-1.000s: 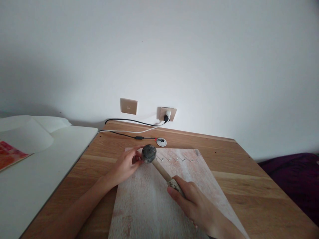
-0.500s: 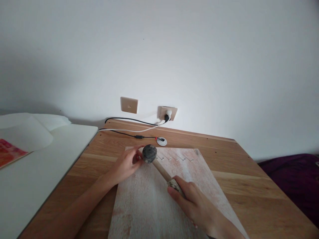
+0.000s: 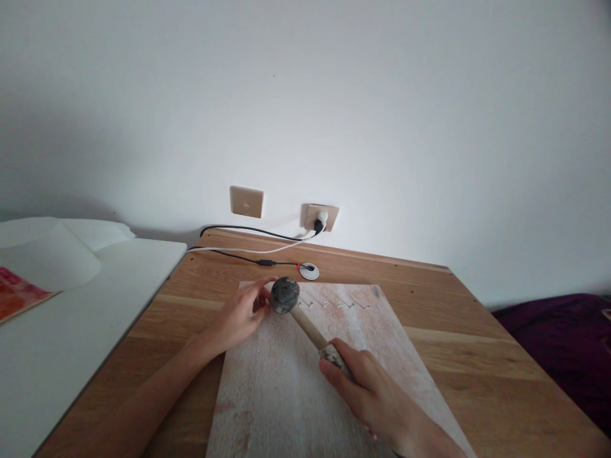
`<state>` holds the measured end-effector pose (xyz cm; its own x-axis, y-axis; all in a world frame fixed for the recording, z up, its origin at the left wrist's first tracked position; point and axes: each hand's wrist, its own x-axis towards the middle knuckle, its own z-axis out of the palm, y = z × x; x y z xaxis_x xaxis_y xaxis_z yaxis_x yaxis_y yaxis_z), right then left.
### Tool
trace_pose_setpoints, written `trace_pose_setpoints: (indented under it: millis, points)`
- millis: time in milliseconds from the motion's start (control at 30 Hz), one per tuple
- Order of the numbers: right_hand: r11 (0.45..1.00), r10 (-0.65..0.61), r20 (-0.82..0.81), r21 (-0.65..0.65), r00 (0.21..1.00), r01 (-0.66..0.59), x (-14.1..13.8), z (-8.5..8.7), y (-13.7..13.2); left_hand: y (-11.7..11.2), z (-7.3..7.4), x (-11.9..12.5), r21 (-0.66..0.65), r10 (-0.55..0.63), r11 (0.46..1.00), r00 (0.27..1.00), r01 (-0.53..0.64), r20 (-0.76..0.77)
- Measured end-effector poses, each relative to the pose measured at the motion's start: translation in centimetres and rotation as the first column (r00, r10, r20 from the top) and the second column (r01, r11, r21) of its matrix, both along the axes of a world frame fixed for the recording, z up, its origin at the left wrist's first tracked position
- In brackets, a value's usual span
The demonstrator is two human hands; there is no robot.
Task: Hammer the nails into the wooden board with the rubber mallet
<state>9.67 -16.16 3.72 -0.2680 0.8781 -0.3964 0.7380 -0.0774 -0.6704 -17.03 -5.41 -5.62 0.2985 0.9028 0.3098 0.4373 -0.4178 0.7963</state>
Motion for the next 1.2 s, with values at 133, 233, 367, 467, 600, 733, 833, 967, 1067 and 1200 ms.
trace_pose_setpoints:
  millis: [133, 233, 367, 467, 600, 733, 833, 967, 1067, 1200]
  points:
    - [1.0, -0.022, 0.03, -0.001, 0.999, 0.022, -0.1, 0.3, 0.1, 0.0, 0.0, 0.0, 0.009, -0.004, 1.0, 1.0, 0.004, -0.01]
    - [1.0, -0.016, 0.027, 0.001, 1.0, 0.016, -0.1, 0.3, 0.2, 0.0, 0.0, -0.1, 0.016, -0.012, 1.0, 1.0, 0.012, -0.014]
    - [0.999, -0.014, 0.035, -0.03, 0.999, 0.015, 0.0, 0.4, 0.0, 0.1, -0.1, -0.1, 0.012, -0.007, 1.0, 1.0, 0.007, -0.022]
    - [0.999, -0.025, 0.037, -0.033, 0.999, 0.027, 0.0, 0.4, -0.1, 0.1, -0.1, -0.1, 0.013, -0.009, 1.0, 1.0, 0.01, -0.026]
    - [1.0, -0.016, 0.035, -0.012, 0.999, 0.017, 0.2, 0.4, -0.3, 0.1, -0.3, -0.2, 0.009, -0.013, 1.0, 1.0, 0.013, -0.012]
    - [1.0, 0.005, 0.051, -0.012, 0.999, -0.004, 0.3, 0.3, -0.2, 0.1, -0.3, -0.2, -0.006, -0.017, 1.0, 1.0, 0.017, -0.023]
    - [1.0, 0.019, 0.06, -0.023, 0.998, -0.018, 0.3, 0.3, -0.2, 0.0, -0.3, -0.3, -0.015, -0.013, 1.0, 1.0, 0.013, -0.025]
    - [1.0, -0.004, 0.05, 0.006, 0.999, 0.004, 0.3, 0.1, 0.1, -0.2, -0.3, -0.3, -0.008, -0.02, 1.0, 1.0, 0.02, -0.012]
    - [0.999, -0.034, -0.008, 0.039, 0.999, 0.035, 0.3, -0.4, -0.1, -0.3, -0.1, -0.1, -0.004, -0.02, 1.0, 1.0, 0.02, -0.01]
    - [0.936, -0.32, -0.39, -0.268, 0.863, 0.226, 0.2, -2.1, -2.5, -0.4, 0.3, -0.1, -0.004, -0.01, 1.0, 0.999, 0.01, -0.032]
